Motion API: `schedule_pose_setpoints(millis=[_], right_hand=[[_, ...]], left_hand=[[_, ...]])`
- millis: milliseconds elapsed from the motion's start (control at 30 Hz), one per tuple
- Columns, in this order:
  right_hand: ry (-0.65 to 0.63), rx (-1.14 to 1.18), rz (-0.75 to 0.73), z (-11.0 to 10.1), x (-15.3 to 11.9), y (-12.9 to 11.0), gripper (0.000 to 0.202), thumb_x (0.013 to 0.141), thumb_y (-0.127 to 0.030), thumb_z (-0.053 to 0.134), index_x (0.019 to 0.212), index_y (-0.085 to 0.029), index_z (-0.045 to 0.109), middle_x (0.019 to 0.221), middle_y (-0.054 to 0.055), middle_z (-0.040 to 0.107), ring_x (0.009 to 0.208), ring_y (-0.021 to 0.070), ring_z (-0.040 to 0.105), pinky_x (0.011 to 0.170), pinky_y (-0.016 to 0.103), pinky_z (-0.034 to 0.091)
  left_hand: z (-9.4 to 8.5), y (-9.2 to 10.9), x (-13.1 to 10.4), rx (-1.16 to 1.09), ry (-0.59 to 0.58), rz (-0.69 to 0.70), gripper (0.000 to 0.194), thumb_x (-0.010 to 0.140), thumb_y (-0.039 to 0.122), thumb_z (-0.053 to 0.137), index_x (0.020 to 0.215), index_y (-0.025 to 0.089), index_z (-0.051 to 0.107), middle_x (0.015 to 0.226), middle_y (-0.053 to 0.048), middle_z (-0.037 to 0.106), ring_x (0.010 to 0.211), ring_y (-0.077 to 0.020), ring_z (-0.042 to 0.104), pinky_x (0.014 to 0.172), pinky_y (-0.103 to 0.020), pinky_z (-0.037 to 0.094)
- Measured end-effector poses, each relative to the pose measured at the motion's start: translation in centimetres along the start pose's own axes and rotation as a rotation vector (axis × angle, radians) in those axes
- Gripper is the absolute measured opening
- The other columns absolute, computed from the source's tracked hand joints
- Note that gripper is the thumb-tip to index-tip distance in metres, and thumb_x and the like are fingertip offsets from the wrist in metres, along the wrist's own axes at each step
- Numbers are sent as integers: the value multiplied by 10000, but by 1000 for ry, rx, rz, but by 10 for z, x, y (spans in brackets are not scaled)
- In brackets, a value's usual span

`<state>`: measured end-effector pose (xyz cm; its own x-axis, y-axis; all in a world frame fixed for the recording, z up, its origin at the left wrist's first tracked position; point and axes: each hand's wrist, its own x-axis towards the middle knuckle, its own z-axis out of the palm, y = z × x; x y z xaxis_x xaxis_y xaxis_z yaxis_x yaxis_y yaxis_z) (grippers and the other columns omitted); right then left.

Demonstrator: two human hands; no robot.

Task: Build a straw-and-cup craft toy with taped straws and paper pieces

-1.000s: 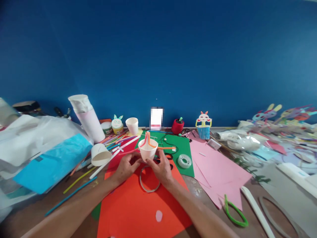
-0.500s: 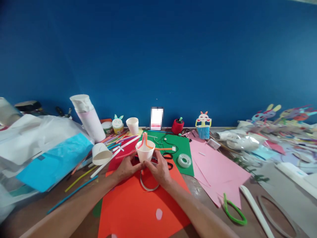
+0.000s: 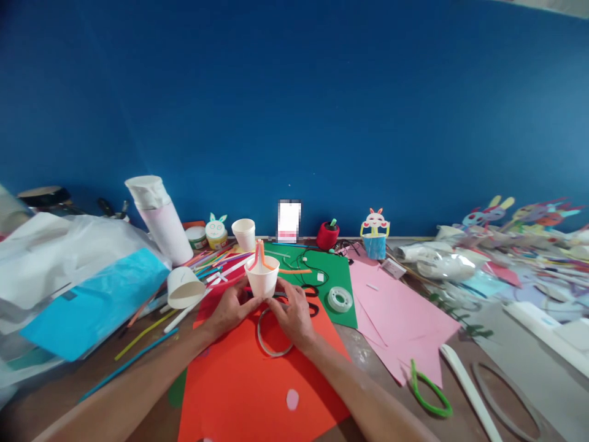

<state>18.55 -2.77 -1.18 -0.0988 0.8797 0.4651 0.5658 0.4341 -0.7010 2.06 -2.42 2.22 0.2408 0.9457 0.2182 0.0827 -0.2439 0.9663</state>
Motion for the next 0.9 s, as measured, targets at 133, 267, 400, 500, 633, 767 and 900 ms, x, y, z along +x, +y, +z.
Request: schedule_pose_setpoints(millis=[133, 267, 400, 500, 633, 767, 900], right_hand=[[-6, -15, -11, 0, 1, -2, 344, 785, -332, 558, 1106, -211, 532, 1058, 63, 619, 946, 227, 541, 848, 367, 397], [-1, -32, -23, 1, 2, -2, 320, 781, -330, 572, 1073, -208, 531, 1030, 59, 624, 924, 219, 543, 836, 360, 397], [11, -61, -47, 1, 1, -1, 296, 776, -326, 579, 1042, -203, 531, 1023, 59, 623, 922, 221, 543, 825, 363, 401], [12, -79, -82, 0, 0, -1, 333, 771, -324, 585, 1070, -199, 512, 1035, 68, 621, 931, 226, 548, 831, 370, 400], [17, -112, -117, 0, 0, -1, 382, 767, -320, 587, 1113, -199, 483, 1053, 74, 619, 928, 231, 559, 833, 379, 400], [25, -142, -118, 1, 0, -1, 351, 774, -332, 579, 1088, -199, 493, 1034, 70, 626, 914, 228, 562, 825, 376, 397], [39, -166, -93, 1, 0, -1, 315, 763, -352, 586, 1031, -199, 520, 977, 66, 637, 890, 222, 559, 799, 360, 403]], left_hand=[[-1, -2, 0, 13, 10, -6, 392, 716, 265, 608, 1088, 165, 531, 1008, -79, 628, 852, -208, 590, 717, -288, 465], [-2, -8, 1, 40, 17, 11, 386, 711, 235, 601, 1081, 153, 523, 1020, -88, 625, 873, -213, 588, 734, -298, 467], [-2, -10, 2, 57, 12, 10, 382, 700, 215, 596, 1068, 145, 522, 1015, -81, 629, 901, -213, 586, 756, -304, 467], [-1, -11, 2, 44, 6, 5, 380, 708, 215, 580, 1076, 144, 511, 1020, -77, 628, 901, -210, 590, 755, -307, 471], [-1, -12, 1, 47, 0, -2, 377, 717, 215, 567, 1082, 145, 506, 1017, -75, 633, 904, -212, 593, 754, -311, 475], [-1, -14, 1, 83, 4, 19, 378, 712, 216, 569, 1080, 146, 520, 1038, -73, 623, 933, -216, 583, 789, -320, 467], [-2, -16, 1, 86, 6, 33, 380, 709, 205, 567, 1080, 140, 526, 1041, -75, 621, 933, -212, 579, 805, -321, 463]])
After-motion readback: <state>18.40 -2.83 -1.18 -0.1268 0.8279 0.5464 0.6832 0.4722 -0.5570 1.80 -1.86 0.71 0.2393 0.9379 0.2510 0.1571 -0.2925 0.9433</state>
